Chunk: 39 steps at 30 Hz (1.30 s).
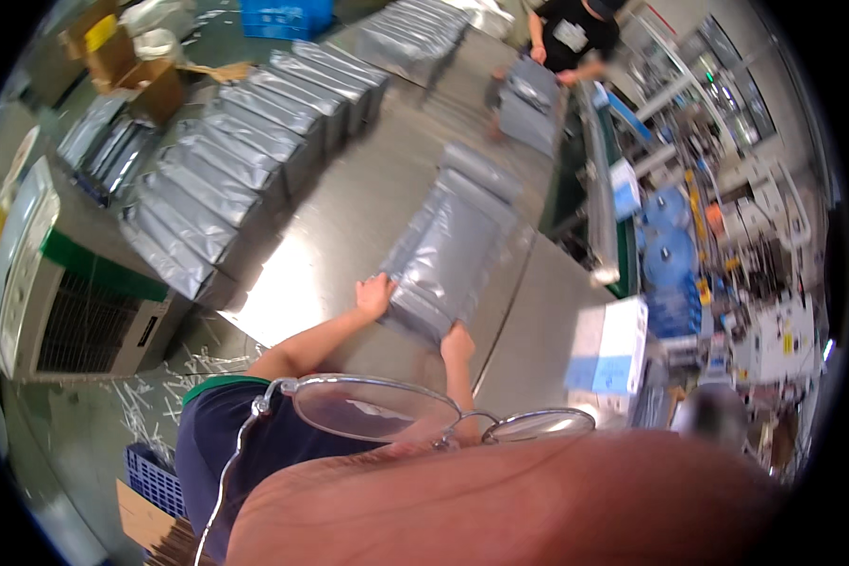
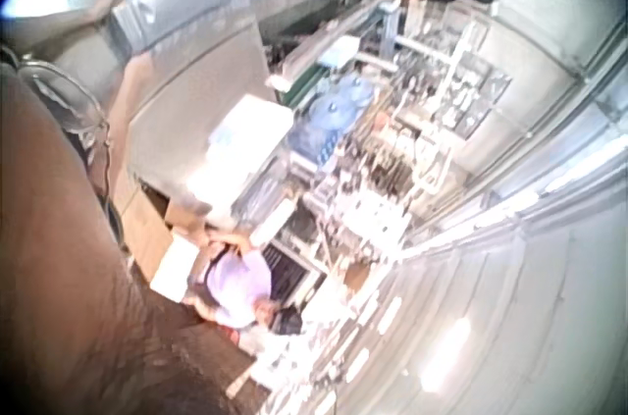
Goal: The person picks up rectangular boxes, slides them into grey plastic sleeves, and folds the ends of the sleeves before placing the packaged items onto a stack.
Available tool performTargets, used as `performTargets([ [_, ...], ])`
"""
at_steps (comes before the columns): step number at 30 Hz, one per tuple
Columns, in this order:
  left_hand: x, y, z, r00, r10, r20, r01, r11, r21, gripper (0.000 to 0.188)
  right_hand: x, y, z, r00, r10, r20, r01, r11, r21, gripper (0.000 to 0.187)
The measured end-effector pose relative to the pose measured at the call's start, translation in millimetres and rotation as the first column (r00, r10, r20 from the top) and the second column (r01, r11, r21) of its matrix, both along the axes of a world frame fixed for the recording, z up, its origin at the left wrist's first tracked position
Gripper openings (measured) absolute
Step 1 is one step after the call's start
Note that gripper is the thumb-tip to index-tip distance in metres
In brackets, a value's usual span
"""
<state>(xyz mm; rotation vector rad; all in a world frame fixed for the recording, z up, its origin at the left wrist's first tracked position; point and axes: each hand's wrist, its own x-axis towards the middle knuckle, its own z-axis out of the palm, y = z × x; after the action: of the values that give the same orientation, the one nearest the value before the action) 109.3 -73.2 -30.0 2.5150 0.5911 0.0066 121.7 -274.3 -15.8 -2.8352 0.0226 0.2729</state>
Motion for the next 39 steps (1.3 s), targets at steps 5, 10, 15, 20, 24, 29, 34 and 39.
performTargets([
  [5,3.5,20.4,-29.2,0.981,0.173,0.089,0.021,0.361,-0.932,0.069,-16.3,3.5,13.5,0.912,0.385,0.143,-0.389,0.921,0.000,0.054],
  [10,-31.2,57.5,19.2,0.953,-0.303,-0.020,0.065,0.268,-0.961,0.099,-18.4,-4.2,-28.9,0.957,0.237,-0.169,0.068,0.384,0.921,0.060],
  [15,-76.7,83.2,122.7,0.780,-0.533,0.327,0.550,0.337,-0.764,0.101,-22.1,52.2,31.3,0.763,0.274,-0.585,0.622,-0.067,0.780,0.061],
  [20,-39.4,134.7,158.2,0.935,-0.252,0.248,0.346,0.506,-0.790,0.105,-28.9,118.7,50.2,0.944,0.331,0.022,0.012,-0.099,0.995,0.059],
  [24,44.4,169.1,235.5,0.769,-0.532,0.354,0.625,0.742,-0.243,0.096,22.2,132.3,86.6,0.913,0.372,0.168,-0.159,-0.055,0.986,0.058],
  [29,164.0,252.7,321.0,0.806,-0.582,0.109,0.493,0.761,0.422,0.075,54.8,101.5,62.0,0.977,0.164,0.133,-0.135,0.000,0.991,0.052],
  [34,281.7,347.9,328.1,0.910,-0.414,0.028,0.313,0.727,0.611,0.066,20.2,24.9,-30.1,0.999,0.043,-0.031,0.015,0.336,0.942,0.044],
  [39,350.4,449.8,258.7,0.919,-0.356,-0.167,0.383,0.709,0.592,0.070,9.6,-2.9,2.4,0.994,-0.098,-0.049,0.097,0.594,0.799,0.042],
])
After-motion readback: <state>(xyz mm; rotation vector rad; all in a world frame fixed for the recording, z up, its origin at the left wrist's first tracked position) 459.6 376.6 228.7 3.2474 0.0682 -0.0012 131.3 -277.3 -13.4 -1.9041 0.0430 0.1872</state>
